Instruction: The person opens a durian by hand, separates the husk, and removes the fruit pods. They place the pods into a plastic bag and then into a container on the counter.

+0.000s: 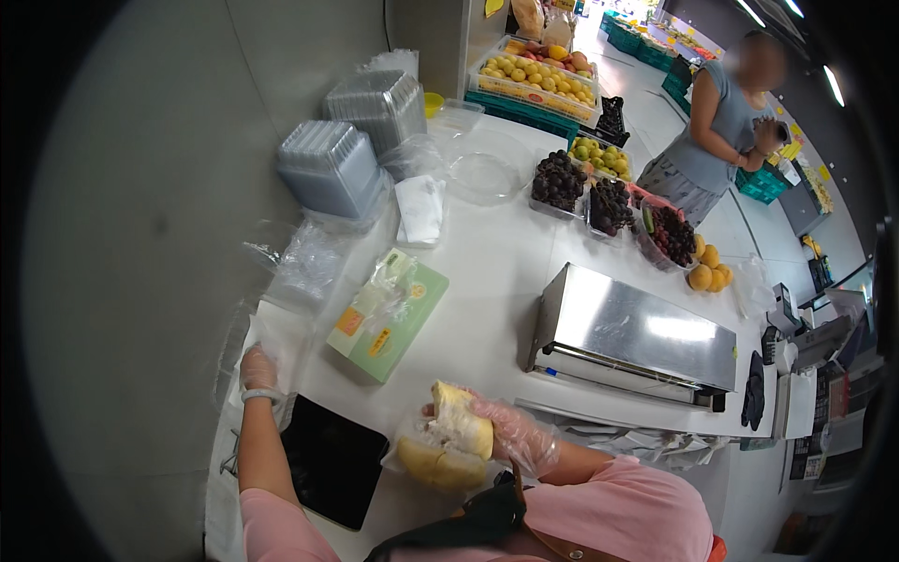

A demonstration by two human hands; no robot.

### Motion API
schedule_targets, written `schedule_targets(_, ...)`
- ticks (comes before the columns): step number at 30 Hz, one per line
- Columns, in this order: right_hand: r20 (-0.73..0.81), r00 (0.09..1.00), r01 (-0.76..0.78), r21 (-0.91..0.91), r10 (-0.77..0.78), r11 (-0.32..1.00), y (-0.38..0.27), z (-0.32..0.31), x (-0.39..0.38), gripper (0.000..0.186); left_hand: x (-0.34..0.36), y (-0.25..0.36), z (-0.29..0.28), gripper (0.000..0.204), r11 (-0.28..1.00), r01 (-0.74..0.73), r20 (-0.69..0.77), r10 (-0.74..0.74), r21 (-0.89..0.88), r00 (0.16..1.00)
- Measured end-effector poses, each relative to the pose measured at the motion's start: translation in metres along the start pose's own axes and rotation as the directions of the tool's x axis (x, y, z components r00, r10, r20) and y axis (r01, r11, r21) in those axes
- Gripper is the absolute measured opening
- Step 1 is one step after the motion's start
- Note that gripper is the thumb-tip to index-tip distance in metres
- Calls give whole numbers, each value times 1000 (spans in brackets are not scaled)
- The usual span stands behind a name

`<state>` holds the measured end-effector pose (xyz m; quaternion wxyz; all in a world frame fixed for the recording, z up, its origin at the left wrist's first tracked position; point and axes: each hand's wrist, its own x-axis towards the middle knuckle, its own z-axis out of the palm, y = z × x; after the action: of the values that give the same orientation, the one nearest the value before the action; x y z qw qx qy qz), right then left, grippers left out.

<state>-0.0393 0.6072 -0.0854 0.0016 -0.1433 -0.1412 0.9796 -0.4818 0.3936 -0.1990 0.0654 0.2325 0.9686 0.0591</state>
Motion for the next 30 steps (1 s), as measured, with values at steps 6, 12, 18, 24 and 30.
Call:
schedule_targets(6, 7, 999, 47, -1, -47, 999, 0, 17, -11, 67, -43, -6, -69, 27, 855, -109, -236, -16, -507, 972)
schedule_targets(12, 163, 987, -19, 86, 5, 996, 20, 17, 1, 63, -186, 35, -158, 25, 636, -233, -288, 17, -736, 958)
schedule_targets(18, 283, 937, -265, 201, 203, 943, 68, 38, -2, 63, -333, 91, -132, 36, 163, -287, -233, 286, -944, 930)
schedule_targets(24, 210, 943, -286, 116, 257, 951, 111, 52, -44, 61, -409, 105, -125, 42, 141, -354, -305, 282, -924, 910)
schedule_targets(30, 339, 895, -313, 16, 289, 950, 144, 71, -69, 56, -446, 35, -107, 48, -132, -137, -170, 289, -982, 942)
